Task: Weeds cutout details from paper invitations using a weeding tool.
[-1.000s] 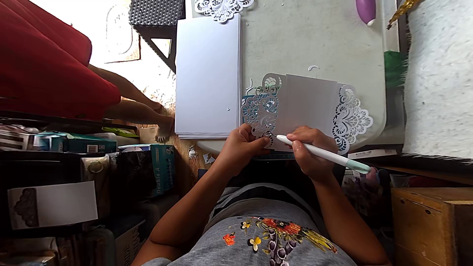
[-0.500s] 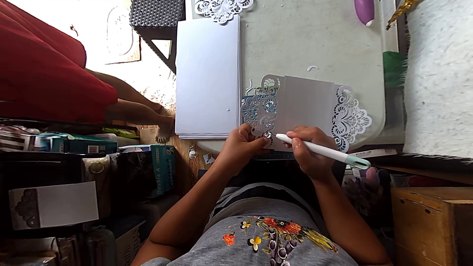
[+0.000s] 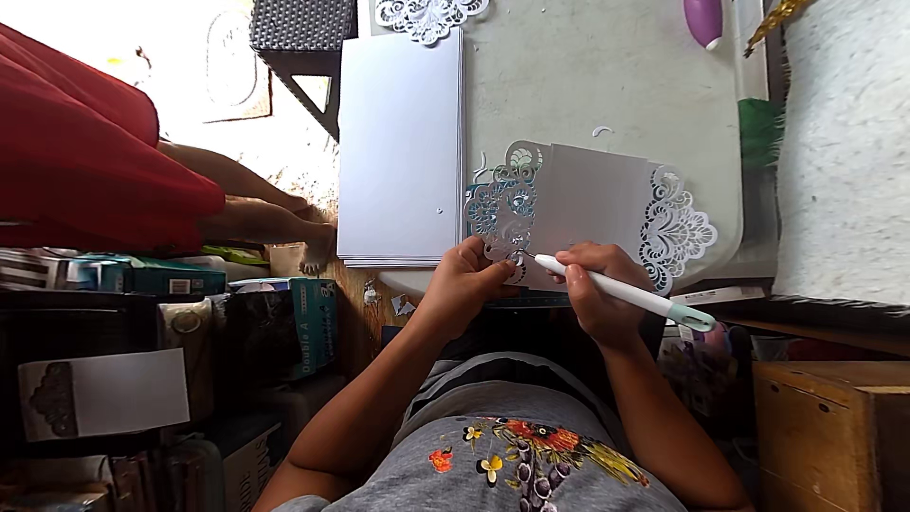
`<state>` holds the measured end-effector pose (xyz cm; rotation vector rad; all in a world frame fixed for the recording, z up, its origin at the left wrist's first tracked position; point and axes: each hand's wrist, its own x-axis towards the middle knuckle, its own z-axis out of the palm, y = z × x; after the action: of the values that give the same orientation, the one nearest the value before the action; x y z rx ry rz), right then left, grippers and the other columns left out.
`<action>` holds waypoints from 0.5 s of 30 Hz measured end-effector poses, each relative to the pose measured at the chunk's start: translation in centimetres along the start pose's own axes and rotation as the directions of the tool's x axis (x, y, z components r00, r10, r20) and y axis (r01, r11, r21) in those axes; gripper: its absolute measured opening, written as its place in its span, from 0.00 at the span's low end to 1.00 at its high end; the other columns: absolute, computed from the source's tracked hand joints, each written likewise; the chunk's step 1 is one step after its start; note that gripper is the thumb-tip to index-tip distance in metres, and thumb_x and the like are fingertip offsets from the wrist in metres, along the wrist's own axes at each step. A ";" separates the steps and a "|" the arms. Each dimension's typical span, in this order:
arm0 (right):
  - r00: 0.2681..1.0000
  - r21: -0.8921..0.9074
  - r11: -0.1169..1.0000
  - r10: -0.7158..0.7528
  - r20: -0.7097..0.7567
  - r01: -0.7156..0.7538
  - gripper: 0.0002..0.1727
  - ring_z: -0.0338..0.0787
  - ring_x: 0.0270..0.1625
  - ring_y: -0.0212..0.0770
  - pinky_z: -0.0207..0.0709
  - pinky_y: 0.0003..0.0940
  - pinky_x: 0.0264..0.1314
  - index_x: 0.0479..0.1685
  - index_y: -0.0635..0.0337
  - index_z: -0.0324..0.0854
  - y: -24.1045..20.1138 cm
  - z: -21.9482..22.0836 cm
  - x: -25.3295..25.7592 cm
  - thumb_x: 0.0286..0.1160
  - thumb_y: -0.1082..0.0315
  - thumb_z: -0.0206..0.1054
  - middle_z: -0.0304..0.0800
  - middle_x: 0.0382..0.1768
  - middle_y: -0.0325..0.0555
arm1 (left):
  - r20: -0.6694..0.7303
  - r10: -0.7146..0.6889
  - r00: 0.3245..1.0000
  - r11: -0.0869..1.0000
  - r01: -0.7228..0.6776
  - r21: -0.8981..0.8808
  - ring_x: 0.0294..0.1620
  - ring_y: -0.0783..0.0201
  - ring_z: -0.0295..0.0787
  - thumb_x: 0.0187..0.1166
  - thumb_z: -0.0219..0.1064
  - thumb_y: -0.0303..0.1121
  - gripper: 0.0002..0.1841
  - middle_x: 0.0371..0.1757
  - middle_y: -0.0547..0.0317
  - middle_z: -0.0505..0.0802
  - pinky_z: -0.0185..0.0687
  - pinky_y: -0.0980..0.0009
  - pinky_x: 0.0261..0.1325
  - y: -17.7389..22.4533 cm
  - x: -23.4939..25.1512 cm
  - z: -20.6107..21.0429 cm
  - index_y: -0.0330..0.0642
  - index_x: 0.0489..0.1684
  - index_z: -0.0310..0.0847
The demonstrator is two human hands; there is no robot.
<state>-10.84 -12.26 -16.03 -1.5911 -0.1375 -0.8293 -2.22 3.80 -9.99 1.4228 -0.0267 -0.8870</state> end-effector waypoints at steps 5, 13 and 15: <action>1.000 0.031 0.999 0.009 0.007 -0.009 0.07 0.90 0.41 0.25 0.87 0.22 0.43 0.43 0.64 0.85 0.0 -0.2 0.0 0.77 0.73 0.62 0.90 0.39 0.39 | -0.042 -0.010 0.999 1.000 0.010 -0.002 0.41 0.67 0.96 0.84 0.60 0.18 0.08 0.42 0.58 0.94 0.94 0.69 0.48 0.2 0.0 0.4 0.39 0.53 0.74; 0.995 0.081 0.993 0.089 0.034 -0.091 0.08 0.92 0.40 0.25 0.89 0.23 0.43 0.45 0.62 0.85 -0.2 -0.4 0.3 0.77 0.75 0.61 0.93 0.42 0.37 | -0.023 0.003 1.000 1.000 -0.002 0.029 0.41 0.67 0.95 0.84 0.61 0.19 0.08 0.42 0.58 0.94 0.94 0.68 0.47 0.0 0.0 0.2 0.39 0.54 0.75; 0.996 0.075 0.994 0.082 0.041 -0.084 0.07 0.92 0.40 0.26 0.89 0.23 0.43 0.45 0.63 0.85 -0.2 -0.4 0.3 0.77 0.75 0.61 0.92 0.41 0.38 | -0.025 0.011 1.000 0.999 -0.010 0.038 0.40 0.67 0.95 0.84 0.61 0.19 0.08 0.41 0.58 0.94 0.94 0.69 0.47 -0.1 0.0 0.2 0.39 0.54 0.75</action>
<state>-10.90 -12.69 -15.70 -1.5311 -0.1277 -0.7216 -2.37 3.61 -10.05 1.4679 -0.0316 -0.8638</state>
